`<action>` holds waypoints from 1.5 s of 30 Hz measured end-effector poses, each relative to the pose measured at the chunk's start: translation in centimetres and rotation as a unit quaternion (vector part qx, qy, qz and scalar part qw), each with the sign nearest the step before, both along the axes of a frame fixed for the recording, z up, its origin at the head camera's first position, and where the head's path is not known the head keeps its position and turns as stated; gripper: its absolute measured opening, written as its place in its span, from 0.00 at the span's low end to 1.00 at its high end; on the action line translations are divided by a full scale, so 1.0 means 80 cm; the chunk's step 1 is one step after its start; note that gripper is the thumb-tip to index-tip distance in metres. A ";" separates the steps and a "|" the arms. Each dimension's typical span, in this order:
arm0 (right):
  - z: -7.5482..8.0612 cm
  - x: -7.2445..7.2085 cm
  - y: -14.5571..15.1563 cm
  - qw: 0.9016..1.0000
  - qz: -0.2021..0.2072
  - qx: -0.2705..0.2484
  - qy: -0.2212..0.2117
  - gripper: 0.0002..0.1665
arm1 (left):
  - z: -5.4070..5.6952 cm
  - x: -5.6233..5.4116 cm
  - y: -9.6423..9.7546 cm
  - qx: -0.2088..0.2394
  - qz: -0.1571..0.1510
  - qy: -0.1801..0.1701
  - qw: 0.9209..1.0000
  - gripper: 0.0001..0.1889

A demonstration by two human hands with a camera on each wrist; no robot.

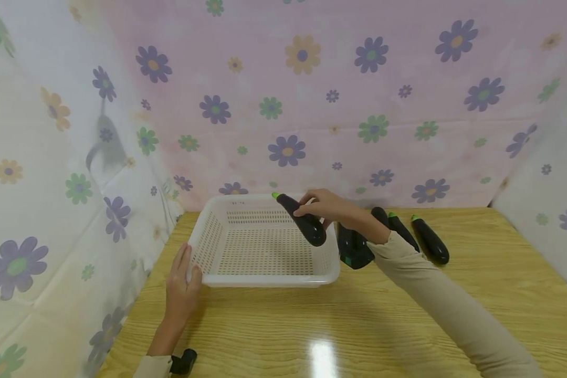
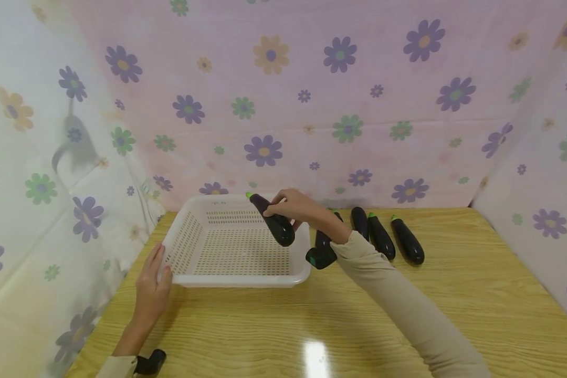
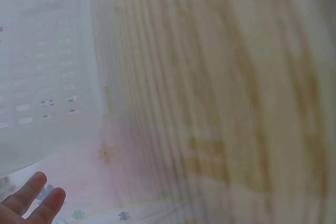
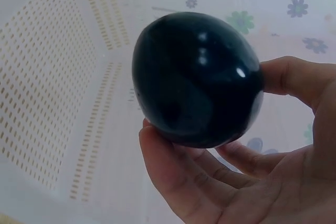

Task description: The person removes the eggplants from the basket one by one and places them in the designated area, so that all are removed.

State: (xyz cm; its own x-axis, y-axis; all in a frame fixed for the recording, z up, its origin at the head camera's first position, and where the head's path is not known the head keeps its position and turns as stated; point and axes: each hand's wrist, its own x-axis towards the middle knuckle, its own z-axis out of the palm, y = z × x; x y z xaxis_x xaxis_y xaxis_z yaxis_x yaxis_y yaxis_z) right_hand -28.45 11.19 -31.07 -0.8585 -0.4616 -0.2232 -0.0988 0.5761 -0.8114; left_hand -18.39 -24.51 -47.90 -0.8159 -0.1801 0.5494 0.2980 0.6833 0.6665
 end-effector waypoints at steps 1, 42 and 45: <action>0.000 0.000 0.003 1.000 -0.001 0.001 0.000 0.35 | 0.000 0.000 0.000 0.000 0.000 0.000 1.000 0.28; -0.003 0.023 0.126 0.998 -0.050 0.028 0.004 0.40 | 0.002 0.001 0.002 0.003 0.004 -0.018 1.000 0.28; -0.005 0.024 0.138 0.998 -0.054 0.023 0.007 0.40 | 0.003 0.001 0.002 0.000 0.008 -0.020 1.000 0.28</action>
State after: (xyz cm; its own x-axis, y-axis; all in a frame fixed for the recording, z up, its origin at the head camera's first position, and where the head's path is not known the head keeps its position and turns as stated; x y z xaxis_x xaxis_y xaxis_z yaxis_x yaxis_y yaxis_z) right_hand -26.56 22.20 -31.50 -0.9055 -0.3562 -0.2307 -0.0449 0.6210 -0.7825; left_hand -18.35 -24.32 -47.69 -0.8340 -0.1939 0.5166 0.2599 0.6880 0.6776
